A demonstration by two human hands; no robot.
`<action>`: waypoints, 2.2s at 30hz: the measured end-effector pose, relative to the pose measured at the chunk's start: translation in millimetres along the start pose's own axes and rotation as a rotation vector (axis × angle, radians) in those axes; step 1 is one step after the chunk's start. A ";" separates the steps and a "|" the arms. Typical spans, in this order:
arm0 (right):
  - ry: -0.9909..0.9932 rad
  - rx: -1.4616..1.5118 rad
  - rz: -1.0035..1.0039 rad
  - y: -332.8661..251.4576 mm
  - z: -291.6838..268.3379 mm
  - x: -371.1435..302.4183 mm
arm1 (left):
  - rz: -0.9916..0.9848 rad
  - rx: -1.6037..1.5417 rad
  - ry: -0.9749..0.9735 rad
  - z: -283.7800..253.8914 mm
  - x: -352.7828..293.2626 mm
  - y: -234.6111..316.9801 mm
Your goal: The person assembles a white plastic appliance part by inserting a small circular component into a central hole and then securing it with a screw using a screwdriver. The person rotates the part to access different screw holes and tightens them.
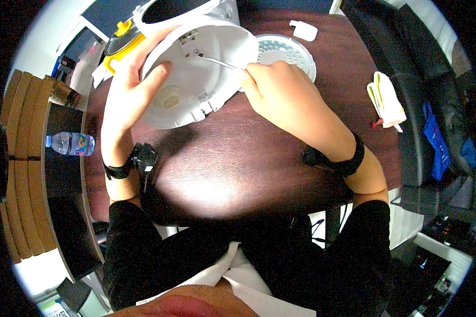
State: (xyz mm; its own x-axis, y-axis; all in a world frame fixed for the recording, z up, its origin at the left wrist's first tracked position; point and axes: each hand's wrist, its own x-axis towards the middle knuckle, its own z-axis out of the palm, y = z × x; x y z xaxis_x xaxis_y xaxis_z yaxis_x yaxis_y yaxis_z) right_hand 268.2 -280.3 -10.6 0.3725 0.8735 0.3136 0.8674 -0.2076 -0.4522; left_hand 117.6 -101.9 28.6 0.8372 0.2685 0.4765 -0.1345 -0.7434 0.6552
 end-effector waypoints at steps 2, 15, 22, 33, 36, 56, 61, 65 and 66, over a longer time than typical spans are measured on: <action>0.006 0.012 -0.014 1.2 0.1 0.0 | 0.011 0.034 0.000 0.7 1.2 1.1; 0.062 -0.254 -0.056 -7.0 -11.5 -8.1 | -0.016 -0.095 -0.023 7.8 -4.8 16.2; 0.006 0.162 -0.078 16.9 13.2 6.3 | 0.038 -0.047 0.002 11.5 -1.3 12.5; -0.910 1.785 0.516 12.4 18.9 2.3 | 0.061 0.068 0.029 11.1 -3.1 11.1; -0.927 1.819 0.460 15.0 23.6 3.5 | 0.036 0.040 0.023 10.1 -3.7 11.3; 0.094 -0.095 -0.103 4.1 -13.6 -6.2 | -0.017 -0.003 -0.018 8.2 -3.0 12.6; 0.139 -0.124 -0.125 2.6 -13.5 -8.7 | -0.009 -0.008 -0.005 9.4 -2.9 11.5; 0.143 -0.160 -0.118 3.2 -12.6 -7.7 | -0.001 -0.026 -0.008 11.4 -3.8 11.7; 0.147 -0.173 -0.119 2.9 -12.8 -7.9 | 0.008 -0.027 -0.012 11.3 -3.9 11.5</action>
State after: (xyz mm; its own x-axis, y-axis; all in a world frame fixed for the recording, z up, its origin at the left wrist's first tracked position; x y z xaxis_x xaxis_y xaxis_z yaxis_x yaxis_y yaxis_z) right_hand 271.9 -293.4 -3.6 0.2969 0.8255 0.4800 0.9470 -0.1902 -0.2587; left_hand 118.8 -118.4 27.7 0.8425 0.2549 0.4746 -0.1554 -0.7285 0.6671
